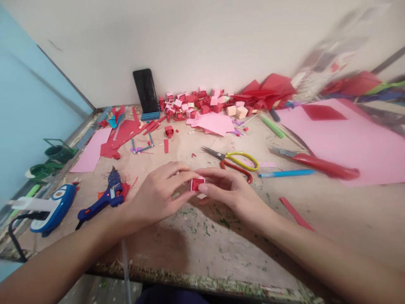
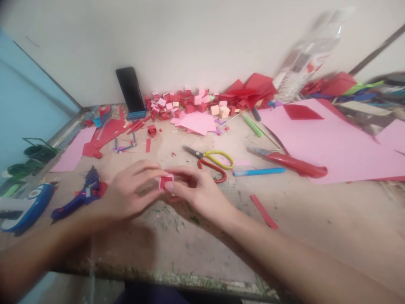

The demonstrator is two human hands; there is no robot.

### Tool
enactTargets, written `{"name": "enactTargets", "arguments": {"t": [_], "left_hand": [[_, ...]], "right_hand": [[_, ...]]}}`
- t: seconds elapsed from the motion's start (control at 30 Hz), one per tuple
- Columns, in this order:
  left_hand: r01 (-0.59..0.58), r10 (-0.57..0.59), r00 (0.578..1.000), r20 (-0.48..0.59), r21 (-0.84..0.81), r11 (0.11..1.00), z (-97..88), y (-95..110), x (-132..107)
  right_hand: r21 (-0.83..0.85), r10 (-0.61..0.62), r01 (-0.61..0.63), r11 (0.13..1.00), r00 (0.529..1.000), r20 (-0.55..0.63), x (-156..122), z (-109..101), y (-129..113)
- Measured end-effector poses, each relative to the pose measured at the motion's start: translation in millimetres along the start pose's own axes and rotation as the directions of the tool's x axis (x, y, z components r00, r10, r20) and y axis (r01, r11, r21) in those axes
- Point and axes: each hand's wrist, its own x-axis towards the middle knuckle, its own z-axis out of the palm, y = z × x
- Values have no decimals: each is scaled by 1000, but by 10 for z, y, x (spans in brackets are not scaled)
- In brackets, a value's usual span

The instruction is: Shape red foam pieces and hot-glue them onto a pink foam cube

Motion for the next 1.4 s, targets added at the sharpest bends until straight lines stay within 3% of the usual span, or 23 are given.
{"name": "enactTargets", "arguments": {"t": [0.13,0.23,0.43,0.63,0.9,1.13,1.27,1.4], "left_hand": [[83,-89,995,-45,-128,988,-14,13,25],[91,-100,994,-53,-156,984,-19,24,30],[35,-41,998,-54,-114,993,-44,14,17],[-10,11,997,-79,5,1000,-68,-1,25],[-98,107,994,-31,218,971,-92,9,21],[-97,100,995,0,236,967,-51,-1,18],[-108,121,992,-27,276,955,-60,7,28],[-85,96,994,-44,207,975,-67,18,28]], "right_hand": [[211,47,-59,976,997,60,0,-27,-11],[268,71,-87,959,995,69,14,-46,-4],[227,66,-69,971,998,20,35,-64,23],[196,48,-47,979,999,-3,37,-49,26],[91,49,-46,995,998,-27,34,-15,-21],[12,24,-23,1000,999,-37,27,-2,-43],[40,36,-34,999,998,-42,28,0,-23],[77,57,-51,996,995,-87,23,-2,-18]]}}
